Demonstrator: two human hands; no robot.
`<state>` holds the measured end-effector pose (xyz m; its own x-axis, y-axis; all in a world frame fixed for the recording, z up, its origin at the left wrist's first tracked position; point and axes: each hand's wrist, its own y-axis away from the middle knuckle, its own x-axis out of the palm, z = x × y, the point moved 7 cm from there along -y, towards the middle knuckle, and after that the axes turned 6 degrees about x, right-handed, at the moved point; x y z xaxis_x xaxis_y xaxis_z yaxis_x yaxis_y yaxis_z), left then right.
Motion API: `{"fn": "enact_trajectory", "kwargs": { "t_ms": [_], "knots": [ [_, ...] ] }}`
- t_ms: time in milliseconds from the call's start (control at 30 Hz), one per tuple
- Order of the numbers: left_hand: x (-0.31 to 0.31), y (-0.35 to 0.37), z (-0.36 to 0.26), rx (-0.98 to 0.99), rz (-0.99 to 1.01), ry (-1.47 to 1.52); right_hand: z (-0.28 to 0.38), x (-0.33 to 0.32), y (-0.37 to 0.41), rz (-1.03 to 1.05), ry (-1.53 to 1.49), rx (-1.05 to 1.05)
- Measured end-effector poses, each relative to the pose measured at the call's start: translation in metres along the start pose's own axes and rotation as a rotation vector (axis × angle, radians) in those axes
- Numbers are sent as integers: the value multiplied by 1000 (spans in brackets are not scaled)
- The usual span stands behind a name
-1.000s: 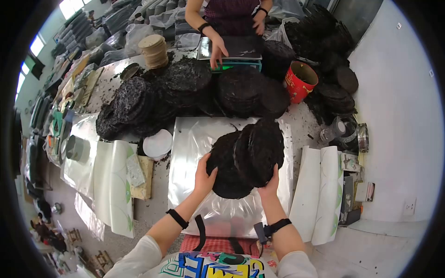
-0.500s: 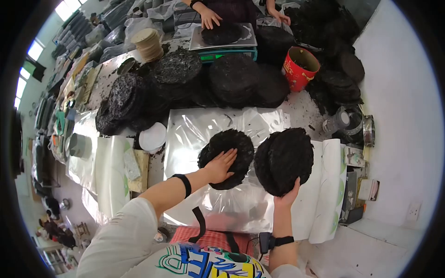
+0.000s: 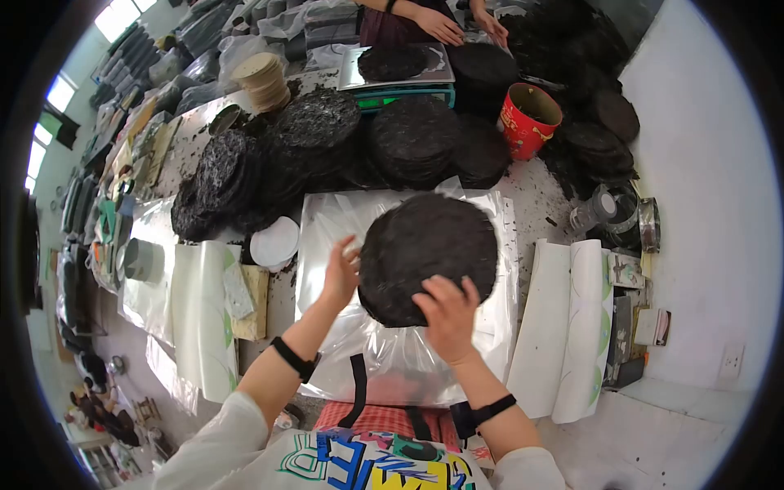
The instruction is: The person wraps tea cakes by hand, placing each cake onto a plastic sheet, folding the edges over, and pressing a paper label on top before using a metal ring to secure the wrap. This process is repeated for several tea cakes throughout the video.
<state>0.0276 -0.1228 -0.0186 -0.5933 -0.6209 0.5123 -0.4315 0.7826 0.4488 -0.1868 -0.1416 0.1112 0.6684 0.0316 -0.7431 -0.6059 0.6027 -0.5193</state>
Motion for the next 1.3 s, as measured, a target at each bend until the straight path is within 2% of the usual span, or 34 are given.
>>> {"fn": "enact_trajectory", "kwargs": {
  "t_ms": [33, 100, 133, 167, 233, 267, 300, 367, 400, 433, 500, 533, 567, 633, 667, 700, 767, 800, 867, 900, 967, 1000, 1033, 1100, 1200, 1300],
  "knots": [
    [-2, 14, -18, 0, -121, 92, 3, 29, 15, 86, 8, -56],
    [-6, 13, -22, 457, 51, -829, 17, 79, 35, 453, -122, -123],
    [-11, 10, -20, 533, 47, -1024, 28, 74, 32, 549, -237, -144],
    [-19, 5, -17, 541, 43, -1021, 25, 76, 27, 548, -234, -154],
    [-30, 1, -5, 466, 64, -867, -32, 48, 10, 113, -422, 354],
    [-32, 0, 1, 480, 108, -755, -63, 51, 8, 55, -227, 466],
    [-34, 8, 9, 460, 99, -746, -78, 73, 11, 183, -385, 608],
    [-30, -1, 7, 369, 22, -697, -61, 88, 18, 329, -68, 363],
    [-27, 5, 4, 401, 3, -834, -65, 93, 23, 387, -65, 380],
    [-29, 8, 11, 402, 3, -834, -66, 88, 19, 386, -65, 380],
    [-27, 4, 10, 549, 17, -954, -65, 83, 8, 557, 236, 315],
    [-26, 5, 10, 542, 49, -934, -48, 71, -20, 468, 235, 239],
    [-24, 3, 7, 545, 63, -943, -31, 73, -42, 442, 83, 112],
    [-8, 16, -6, 787, 105, -1142, -21, 115, -40, 592, 46, -89],
    [0, 22, -8, 842, 154, -1334, -27, 130, -26, 627, 115, -93],
    [8, 19, -1, 799, 419, -1658, -32, 137, -22, 652, 93, -73],
    [41, 27, -2, 914, 886, -1725, -43, 150, -10, 730, 137, -94],
    [40, 22, 2, 869, 903, -1714, -39, 153, -1, 760, 117, -70],
    [52, 11, 20, 862, 1278, -1589, -45, 163, -8, 829, 115, -44],
    [52, 4, 27, 841, 1269, -1581, -50, 170, -4, 849, 103, -45],
    [54, -3, 45, 812, 1385, -1543, -58, 184, 9, 889, 166, -66],
    [57, -10, 60, 801, 1432, -1473, -61, 197, 17, 1220, 296, -14],
    [54, -16, 67, 796, 1442, -1467, -66, 207, 17, 1222, 293, -4],
    [44, -22, 84, 776, 1475, -1502, -85, 239, 43, 1291, 177, 163],
    [37, -25, 99, 827, 1408, -1502, -90, 271, 92, 1396, -26, 419],
    [39, -25, 102, 874, 1392, -1597, -93, 268, 90, 1303, 19, 338]
  ]
}}
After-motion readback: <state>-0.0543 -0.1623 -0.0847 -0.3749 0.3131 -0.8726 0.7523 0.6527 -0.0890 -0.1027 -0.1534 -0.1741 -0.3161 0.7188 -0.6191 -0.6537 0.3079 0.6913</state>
